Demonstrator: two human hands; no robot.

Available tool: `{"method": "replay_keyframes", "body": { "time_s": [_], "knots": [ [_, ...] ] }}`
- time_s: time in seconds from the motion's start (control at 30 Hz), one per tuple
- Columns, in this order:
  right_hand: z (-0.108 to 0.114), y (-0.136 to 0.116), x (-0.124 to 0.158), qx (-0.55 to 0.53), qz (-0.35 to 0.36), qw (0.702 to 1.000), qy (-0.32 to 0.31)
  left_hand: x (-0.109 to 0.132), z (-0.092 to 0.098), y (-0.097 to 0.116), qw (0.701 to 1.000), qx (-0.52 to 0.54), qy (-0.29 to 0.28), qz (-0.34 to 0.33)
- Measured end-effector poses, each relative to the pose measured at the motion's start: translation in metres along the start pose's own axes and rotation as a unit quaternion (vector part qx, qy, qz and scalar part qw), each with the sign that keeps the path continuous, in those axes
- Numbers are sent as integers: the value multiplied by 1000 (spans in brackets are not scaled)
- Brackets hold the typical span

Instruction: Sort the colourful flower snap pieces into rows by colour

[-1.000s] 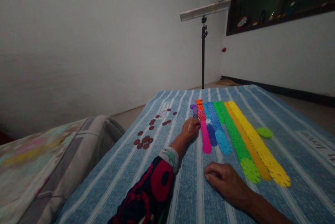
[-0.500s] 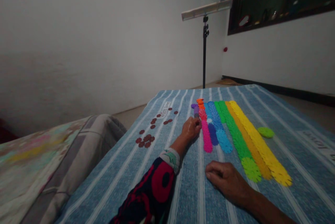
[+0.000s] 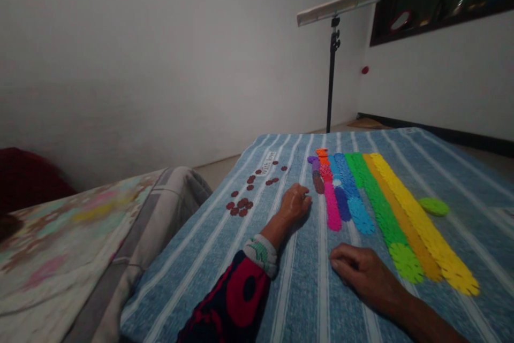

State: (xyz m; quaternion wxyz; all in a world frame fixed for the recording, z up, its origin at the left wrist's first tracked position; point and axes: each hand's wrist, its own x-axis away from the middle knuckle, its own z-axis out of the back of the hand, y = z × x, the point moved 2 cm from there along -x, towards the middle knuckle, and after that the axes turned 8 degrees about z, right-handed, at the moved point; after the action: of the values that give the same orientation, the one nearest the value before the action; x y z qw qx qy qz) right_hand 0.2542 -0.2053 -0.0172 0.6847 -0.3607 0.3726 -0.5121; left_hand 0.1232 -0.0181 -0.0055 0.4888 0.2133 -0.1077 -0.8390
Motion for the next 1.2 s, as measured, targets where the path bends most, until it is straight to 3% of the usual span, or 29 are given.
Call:
{"method": "replay_keyframes", "body": {
  "time_s": [0.13,0.3,0.4,0.63,1.2],
  "knots": [
    [-1,2,1,11,2,1000,-7,18,39,-30,997,-50,5,50],
    [-1,3,2,18,5,1000,-5,43,98,-84,973,-127,12,192],
    [-2,5,3,27,8,1000,0,62,118,-110,958,-136,19,253],
    [-2,14,5,36,3,999,9,85,120,-133,942,-113,39,314],
    [-2,13,6,52,0,999,-11,86,111,-144,941,-119,5,315]
  ]
}}
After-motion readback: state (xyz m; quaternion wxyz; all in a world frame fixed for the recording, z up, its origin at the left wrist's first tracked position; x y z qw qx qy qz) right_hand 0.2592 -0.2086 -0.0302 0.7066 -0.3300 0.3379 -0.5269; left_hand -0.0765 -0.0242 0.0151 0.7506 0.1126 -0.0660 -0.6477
